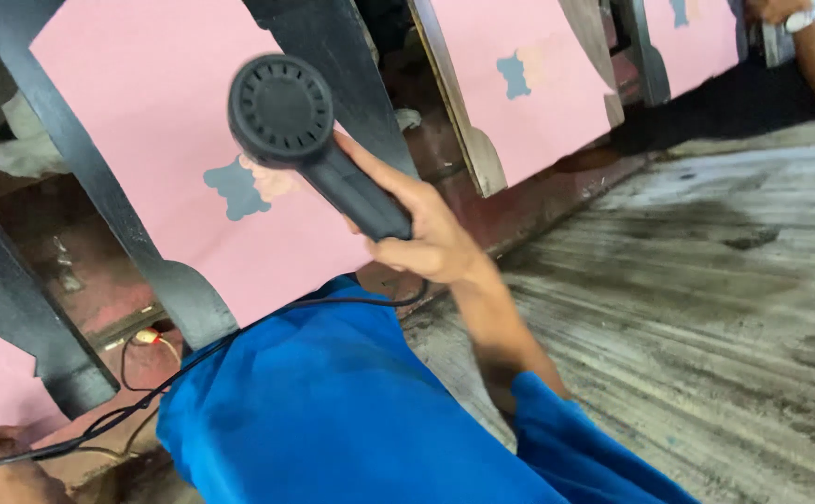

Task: Using a heat gun to dry ink on fabric pieces in a screen printing production line.

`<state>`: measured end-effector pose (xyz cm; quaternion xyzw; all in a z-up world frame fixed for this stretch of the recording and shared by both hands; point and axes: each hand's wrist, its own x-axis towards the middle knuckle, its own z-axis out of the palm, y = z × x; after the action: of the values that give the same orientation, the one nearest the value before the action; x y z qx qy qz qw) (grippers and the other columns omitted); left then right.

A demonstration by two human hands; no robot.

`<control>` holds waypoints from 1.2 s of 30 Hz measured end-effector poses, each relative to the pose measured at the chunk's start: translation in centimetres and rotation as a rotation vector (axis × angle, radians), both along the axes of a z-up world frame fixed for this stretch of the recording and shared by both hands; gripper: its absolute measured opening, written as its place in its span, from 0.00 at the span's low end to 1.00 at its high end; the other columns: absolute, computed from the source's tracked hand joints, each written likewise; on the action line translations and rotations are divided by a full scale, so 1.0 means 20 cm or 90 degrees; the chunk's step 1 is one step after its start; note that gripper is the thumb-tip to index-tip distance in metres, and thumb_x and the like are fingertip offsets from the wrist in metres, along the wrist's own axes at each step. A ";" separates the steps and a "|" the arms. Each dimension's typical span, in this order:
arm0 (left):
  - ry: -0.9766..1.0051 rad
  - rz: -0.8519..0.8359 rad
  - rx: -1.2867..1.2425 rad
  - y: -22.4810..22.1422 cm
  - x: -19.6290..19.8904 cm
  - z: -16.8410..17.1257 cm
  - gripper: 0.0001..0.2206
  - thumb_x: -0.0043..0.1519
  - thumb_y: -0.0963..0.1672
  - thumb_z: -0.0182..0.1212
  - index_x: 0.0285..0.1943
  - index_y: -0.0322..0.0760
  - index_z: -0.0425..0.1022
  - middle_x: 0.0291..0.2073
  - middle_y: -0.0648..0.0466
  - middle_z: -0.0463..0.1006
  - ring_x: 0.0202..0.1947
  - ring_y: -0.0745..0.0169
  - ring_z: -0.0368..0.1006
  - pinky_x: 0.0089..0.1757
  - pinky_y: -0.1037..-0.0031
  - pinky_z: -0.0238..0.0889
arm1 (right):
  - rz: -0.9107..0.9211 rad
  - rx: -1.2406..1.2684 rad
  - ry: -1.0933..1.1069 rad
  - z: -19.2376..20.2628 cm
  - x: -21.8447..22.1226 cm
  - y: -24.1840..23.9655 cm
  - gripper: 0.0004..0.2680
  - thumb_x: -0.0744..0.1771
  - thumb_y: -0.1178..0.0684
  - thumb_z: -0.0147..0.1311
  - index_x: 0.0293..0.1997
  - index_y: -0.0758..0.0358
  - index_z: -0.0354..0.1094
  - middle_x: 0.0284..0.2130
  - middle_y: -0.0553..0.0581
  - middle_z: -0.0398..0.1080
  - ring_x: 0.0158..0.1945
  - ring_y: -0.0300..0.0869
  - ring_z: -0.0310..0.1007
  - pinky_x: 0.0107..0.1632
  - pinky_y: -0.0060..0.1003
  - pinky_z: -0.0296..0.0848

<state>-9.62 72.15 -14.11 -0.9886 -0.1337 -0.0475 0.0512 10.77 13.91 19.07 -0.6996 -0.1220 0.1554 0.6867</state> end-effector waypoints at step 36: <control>-0.362 0.176 -0.757 -0.30 0.19 0.33 0.26 0.80 0.48 0.54 0.26 0.30 0.70 0.20 0.52 0.67 0.22 0.67 0.57 0.29 0.73 0.46 | -0.093 0.093 0.111 -0.11 -0.03 0.18 0.37 0.59 0.68 0.41 0.81 0.62 0.39 0.36 0.74 0.64 0.17 0.41 0.57 0.25 0.32 0.62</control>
<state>-5.77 66.15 -7.47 -0.7713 -0.2709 -0.2170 -0.5335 10.11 17.57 16.93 -0.6385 -0.0217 0.1562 0.7533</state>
